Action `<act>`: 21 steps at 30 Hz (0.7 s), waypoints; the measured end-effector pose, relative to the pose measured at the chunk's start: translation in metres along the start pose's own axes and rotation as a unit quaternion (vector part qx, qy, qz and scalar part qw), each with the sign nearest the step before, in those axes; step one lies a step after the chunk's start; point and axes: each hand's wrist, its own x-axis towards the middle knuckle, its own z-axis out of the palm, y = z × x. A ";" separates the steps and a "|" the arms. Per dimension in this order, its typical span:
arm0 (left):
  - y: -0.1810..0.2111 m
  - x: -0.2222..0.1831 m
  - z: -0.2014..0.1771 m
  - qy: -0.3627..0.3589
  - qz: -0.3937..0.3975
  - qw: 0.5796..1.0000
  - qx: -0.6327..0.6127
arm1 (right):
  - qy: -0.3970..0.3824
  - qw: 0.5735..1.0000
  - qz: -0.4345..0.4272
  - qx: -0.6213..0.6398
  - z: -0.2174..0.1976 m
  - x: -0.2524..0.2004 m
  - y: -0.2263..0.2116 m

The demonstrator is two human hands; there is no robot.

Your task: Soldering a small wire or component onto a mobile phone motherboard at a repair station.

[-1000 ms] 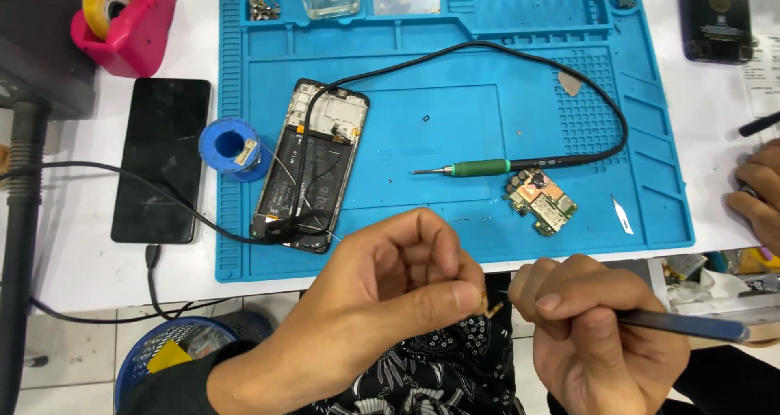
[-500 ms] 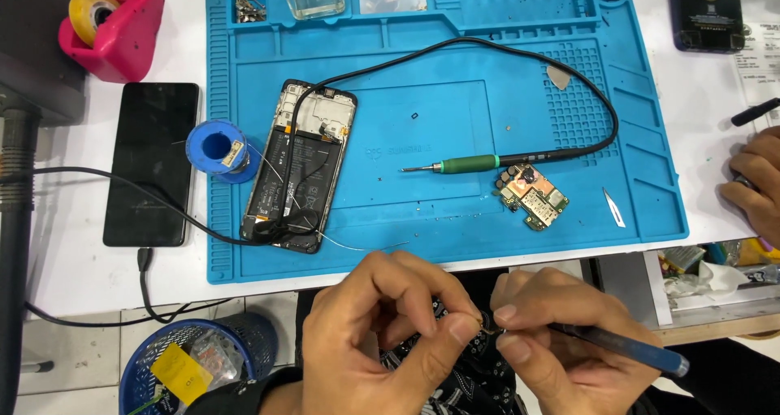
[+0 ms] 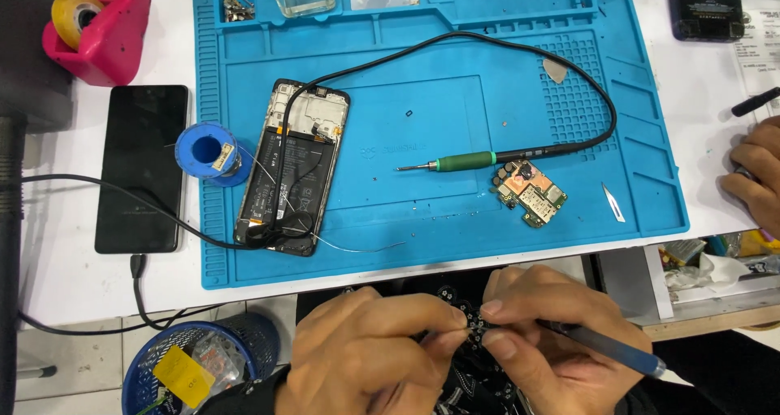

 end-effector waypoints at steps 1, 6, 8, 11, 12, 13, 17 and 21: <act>-0.006 -0.002 -0.006 -0.055 0.051 0.997 0.022 | 0.010 1.000 0.000 -0.002 0.002 0.000 0.001; -0.009 -0.004 -0.006 -0.056 0.138 0.983 0.106 | 0.020 0.999 0.023 -0.024 0.002 -0.001 0.003; -0.011 -0.002 -0.012 -0.112 0.188 0.965 0.148 | 0.013 0.998 0.025 -0.063 0.002 0.001 0.004; -0.010 0.000 -0.006 -0.086 0.198 0.957 0.194 | 0.007 0.998 0.024 -0.061 0.000 0.001 0.009; -0.010 -0.001 -0.006 -0.087 0.198 0.957 0.194 | 0.007 0.998 0.025 -0.061 0.001 0.002 0.010; -0.010 -0.001 -0.007 -0.094 0.188 0.961 0.181 | -0.002 0.998 0.015 -0.060 0.001 0.003 0.012; -0.013 -0.004 -0.005 -0.097 0.146 0.973 0.149 | -0.005 0.998 0.015 -0.062 0.004 0.007 0.013; -0.025 0.005 0.003 -0.117 0.096 0.986 0.067 | -0.042 0.997 0.023 -0.057 -0.004 0.007 0.019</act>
